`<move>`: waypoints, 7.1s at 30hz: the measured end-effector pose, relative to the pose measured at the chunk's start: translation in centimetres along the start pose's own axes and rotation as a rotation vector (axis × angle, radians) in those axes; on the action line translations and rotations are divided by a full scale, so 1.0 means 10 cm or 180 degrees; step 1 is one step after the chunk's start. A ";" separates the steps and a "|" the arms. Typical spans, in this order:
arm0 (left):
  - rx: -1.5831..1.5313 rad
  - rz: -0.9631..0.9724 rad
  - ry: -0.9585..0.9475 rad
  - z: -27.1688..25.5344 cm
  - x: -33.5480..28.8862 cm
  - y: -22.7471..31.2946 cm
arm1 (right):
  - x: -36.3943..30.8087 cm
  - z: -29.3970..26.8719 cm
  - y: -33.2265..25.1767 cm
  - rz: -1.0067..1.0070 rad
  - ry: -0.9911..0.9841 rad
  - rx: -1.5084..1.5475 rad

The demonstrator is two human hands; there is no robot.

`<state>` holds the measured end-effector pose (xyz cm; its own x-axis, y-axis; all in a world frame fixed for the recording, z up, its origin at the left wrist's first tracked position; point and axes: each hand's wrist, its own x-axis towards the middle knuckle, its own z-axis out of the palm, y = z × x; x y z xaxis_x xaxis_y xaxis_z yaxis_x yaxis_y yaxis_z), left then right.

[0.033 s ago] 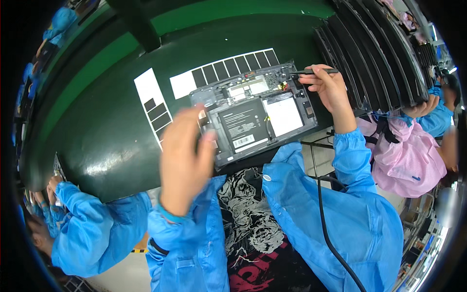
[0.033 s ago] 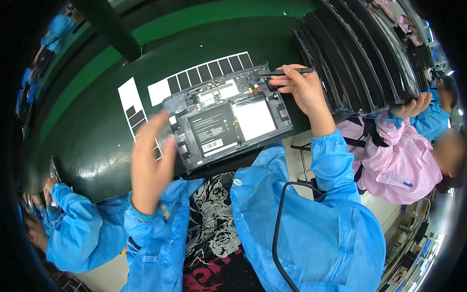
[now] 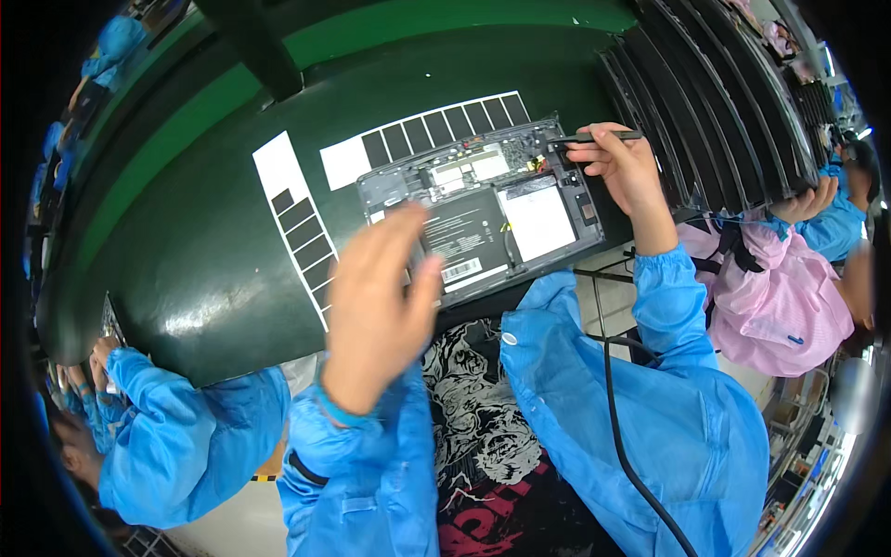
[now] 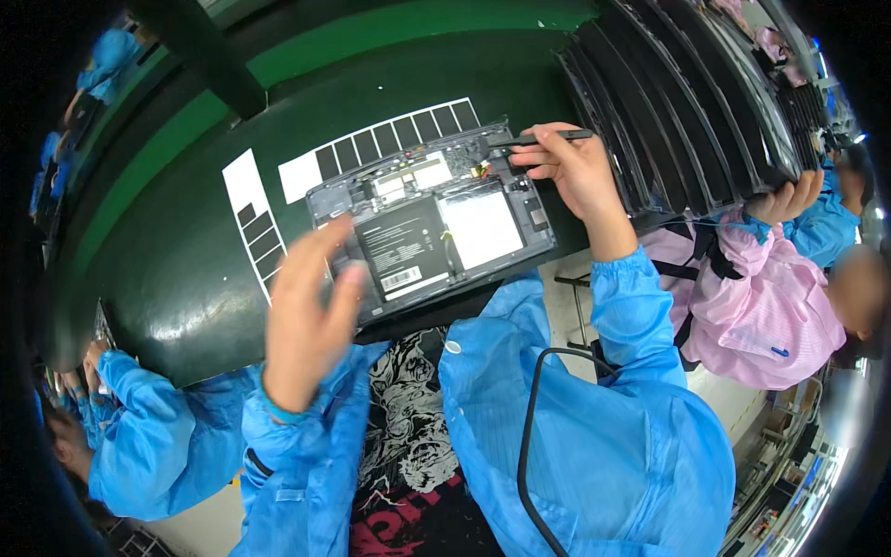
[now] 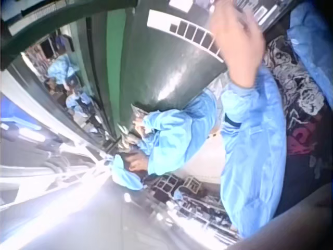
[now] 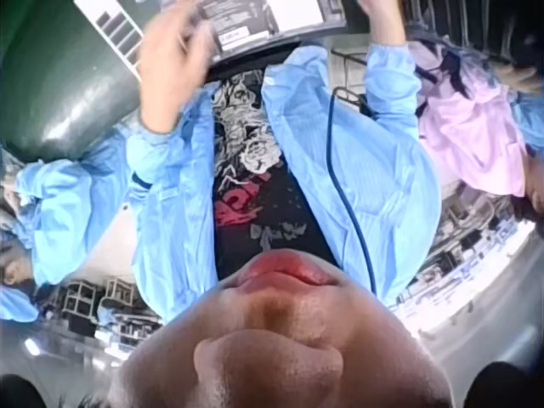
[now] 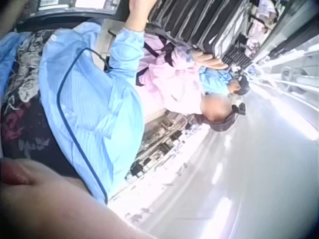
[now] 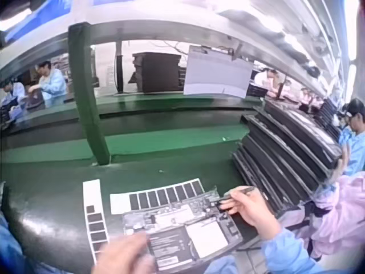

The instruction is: Assemble electronic components by applying adhesive strips and connecting internal wiring.

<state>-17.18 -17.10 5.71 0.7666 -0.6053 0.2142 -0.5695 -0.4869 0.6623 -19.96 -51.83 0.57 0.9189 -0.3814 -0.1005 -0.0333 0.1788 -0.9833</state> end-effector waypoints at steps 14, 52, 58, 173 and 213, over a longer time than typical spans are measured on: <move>0.0270 0.0409 -0.0066 1.22 0.71 0.39 | 0.18 0.17 0.08 -0.0078 -0.0294 0.0009; -0.0007 0.0491 -0.0216 1.18 0.70 0.35 | 0.13 0.18 0.14 0.0003 -0.0192 -0.0033; 0.0682 0.0376 0.0056 1.23 0.72 0.43 | 0.13 0.17 0.12 -0.0002 -0.0201 -0.0270; 0.0413 0.0278 -0.0195 0.02 0.72 -1.26 | 0.85 1.88 0.25 -0.0378 -0.0939 -0.1393; 0.0650 0.0513 0.0636 -0.07 0.66 -1.14 | 0.51 1.53 -0.27 -0.0516 -0.1074 -0.0286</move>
<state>-5.41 -15.12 0.08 0.6932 -0.5592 0.4546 -0.7205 -0.5233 0.4549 -9.18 -40.33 5.07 0.9923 -0.0756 0.0981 0.1023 0.0547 -0.9932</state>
